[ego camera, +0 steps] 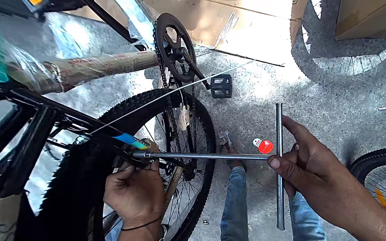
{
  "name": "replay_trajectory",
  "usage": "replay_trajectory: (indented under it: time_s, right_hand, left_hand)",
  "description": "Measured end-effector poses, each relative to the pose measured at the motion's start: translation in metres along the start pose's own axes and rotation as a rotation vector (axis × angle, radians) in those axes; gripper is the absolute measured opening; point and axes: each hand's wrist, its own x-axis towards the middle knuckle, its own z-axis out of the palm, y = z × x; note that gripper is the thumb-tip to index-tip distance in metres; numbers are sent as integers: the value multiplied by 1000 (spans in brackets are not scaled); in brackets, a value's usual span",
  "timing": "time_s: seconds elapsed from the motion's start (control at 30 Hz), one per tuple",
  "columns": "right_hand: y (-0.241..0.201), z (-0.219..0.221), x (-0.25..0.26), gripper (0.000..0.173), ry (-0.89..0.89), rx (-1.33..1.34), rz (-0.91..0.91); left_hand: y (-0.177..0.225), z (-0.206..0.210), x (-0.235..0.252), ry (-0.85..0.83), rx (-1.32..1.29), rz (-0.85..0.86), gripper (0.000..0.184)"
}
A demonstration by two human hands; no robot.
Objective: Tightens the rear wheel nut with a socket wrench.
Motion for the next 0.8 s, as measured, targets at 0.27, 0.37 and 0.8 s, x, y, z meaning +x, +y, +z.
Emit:
replay_trajectory:
  time_s: [0.27,0.37,0.8]
  right_hand:
    - [26,-17,-1,59,-207,-347,-488]
    - [23,-27,5,72,-208,-656,-672]
    - [15,-11,51,45,143,-1286,-1107]
  left_hand:
    - [8,10,2,92,137,-63,43]
    - [4,16,5,163,166,-24,40]
    - [-22,18,17,289,103,248,37]
